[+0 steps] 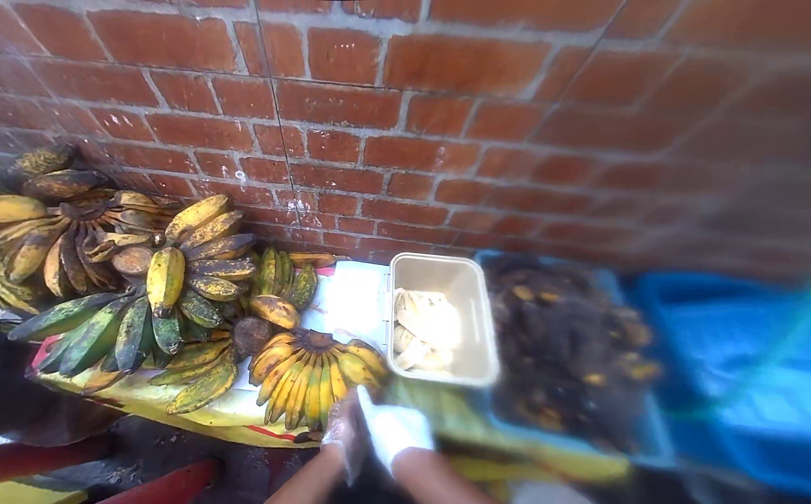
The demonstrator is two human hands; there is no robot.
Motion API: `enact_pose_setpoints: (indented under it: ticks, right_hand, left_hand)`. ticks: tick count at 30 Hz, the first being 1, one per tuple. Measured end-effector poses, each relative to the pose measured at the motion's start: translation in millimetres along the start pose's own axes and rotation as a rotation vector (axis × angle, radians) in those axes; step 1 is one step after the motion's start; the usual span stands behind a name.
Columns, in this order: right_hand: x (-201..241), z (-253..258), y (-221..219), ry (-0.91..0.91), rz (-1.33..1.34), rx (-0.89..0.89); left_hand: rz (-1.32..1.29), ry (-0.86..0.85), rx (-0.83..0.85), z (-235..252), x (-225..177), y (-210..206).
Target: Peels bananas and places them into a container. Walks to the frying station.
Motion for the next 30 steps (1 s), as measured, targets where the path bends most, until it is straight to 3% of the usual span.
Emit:
enact_pose_setpoints:
  ticks: [5, 9, 12, 16, 18, 19, 24, 30]
  right_hand:
    - [-67, 2, -65, -0.045, -0.111, 0.109]
    - [-74, -10, -39, 0.054, -0.089, -0.038]
    - [-63, -1, -8, 0.137, 0.025, -0.155]
    - [-63, 37, -5, 0.188, 0.329, -0.160]
    - [-63, 45, -9, 0.238, 0.453, -0.156]
    - [-63, 48, -10, 0.253, 0.483, -0.156]
    - [-58, 60, -18, 0.231, 0.554, -0.104]
    - [-48, 66, -23, 0.196, 0.740, -0.095]
  left_hand:
    - [-0.577, 0.021, -0.078, 6, 6, -19]
    - [-0.819, -0.003, -0.133, 11, 5, -25]
    - [-0.755, -0.021, -0.152, 14, 2, -25]
    - [-0.180, -0.142, -0.232, 20, 5, -16]
    - [0.168, -0.146, -0.178, 15, -6, -4]
    - [0.206, -0.146, -0.146, 12, -9, 1]
    - [-0.305, -0.185, -0.010, 15, 9, 13]
    - [-0.320, -0.154, 0.006, 20, 11, 28]
Point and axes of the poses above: each hand's wrist, its own z-axis towards the middle knuckle, its own y-axis out of the back of the hand, x = y × z, the point moved 4 cm from there along z, towards the middle knuckle, and after that the axes turned 4 degrees about x, right-handed, at the moved point
